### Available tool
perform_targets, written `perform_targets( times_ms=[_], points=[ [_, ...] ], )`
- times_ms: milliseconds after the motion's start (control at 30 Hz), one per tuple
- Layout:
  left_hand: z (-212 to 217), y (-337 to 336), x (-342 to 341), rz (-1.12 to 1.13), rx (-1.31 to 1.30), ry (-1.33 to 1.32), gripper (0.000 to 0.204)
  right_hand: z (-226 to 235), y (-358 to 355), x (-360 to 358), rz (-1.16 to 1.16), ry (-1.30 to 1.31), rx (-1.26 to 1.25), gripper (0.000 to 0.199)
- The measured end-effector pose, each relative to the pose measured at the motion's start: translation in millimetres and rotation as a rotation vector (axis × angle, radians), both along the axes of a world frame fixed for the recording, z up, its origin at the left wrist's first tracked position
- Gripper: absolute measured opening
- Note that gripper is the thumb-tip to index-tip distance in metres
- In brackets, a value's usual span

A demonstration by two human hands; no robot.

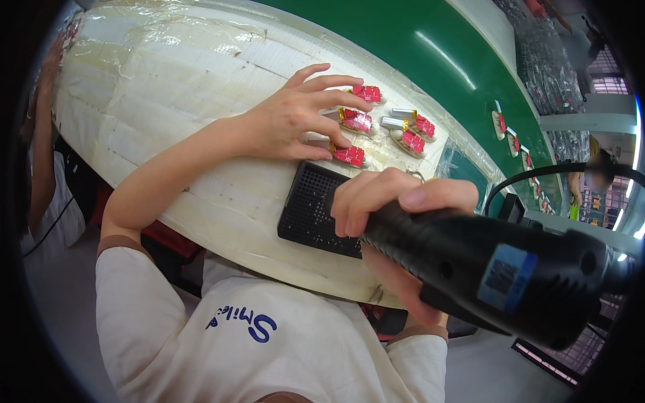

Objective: Assembling small plastic fish-shaped items using an electric handheld fastening or welding tool on a factory line.

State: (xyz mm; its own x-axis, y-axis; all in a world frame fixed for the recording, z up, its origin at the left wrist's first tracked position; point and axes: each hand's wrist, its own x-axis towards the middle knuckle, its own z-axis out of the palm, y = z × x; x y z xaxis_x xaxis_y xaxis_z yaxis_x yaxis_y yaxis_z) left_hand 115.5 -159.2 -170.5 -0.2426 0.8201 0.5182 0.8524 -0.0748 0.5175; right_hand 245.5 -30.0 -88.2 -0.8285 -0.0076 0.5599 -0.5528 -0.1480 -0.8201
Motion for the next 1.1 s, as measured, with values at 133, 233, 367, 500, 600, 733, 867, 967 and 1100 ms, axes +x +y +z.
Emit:
perform_targets(
  times_ms=[133, 233, 367, 500, 600, 733, 867, 967, 1100],
  points=[
    [0.5, 0.6, 2.2, 0.006, -0.005, -0.010, 0.010, 20.4, 11.0, -8.8, 0.065, 0.192, 0.027, 0.088],
    [-1.4, -1.8, 1.9, 0.020, -0.028, 0.002, 0.012, 15.7, 12.1, -23.2, 0.031, 0.219, 0.022, 0.091],
    [-1.3, 0.8, 1.6, 0.022, -0.017, 0.017, 0.014, -3.9, 17.3, -32.8, 0.035, 0.195, -0.046, 0.094],
    [-1.6, 2.0, 1.4, 0.020, -0.009, 0.028, 0.014, -10.0, 18.1, -39.8, 0.046, 0.248, -0.115, 0.097],
    [-3.0, 0.8, 0.8, 0.018, -0.005, 0.023, 0.014, -13.8, 15.9, -40.0, 0.020, 0.204, -0.118, 0.097],
    [-3.5, 1.0, 1.5, 0.008, 0.006, 0.001, 0.014, -15.1, 16.7, -41.5, 0.047, 0.197, -0.092, 0.097],
    [-2.4, 0.7, 1.8, 0.015, -0.001, 0.004, 0.014, -14.1, 15.4, -42.0, 0.053, 0.198, -0.081, 0.095],
    [-1.4, 0.3, 1.7, 0.013, -0.009, 0.002, 0.015, -13.8, 13.2, -42.6, 0.044, 0.179, -0.082, 0.094],
    [-0.2, 1.1, 2.1, 0.019, -0.023, 0.009, 0.014, -15.7, 14.3, -43.2, 0.056, 0.175, -0.099, 0.093]
  ],
)
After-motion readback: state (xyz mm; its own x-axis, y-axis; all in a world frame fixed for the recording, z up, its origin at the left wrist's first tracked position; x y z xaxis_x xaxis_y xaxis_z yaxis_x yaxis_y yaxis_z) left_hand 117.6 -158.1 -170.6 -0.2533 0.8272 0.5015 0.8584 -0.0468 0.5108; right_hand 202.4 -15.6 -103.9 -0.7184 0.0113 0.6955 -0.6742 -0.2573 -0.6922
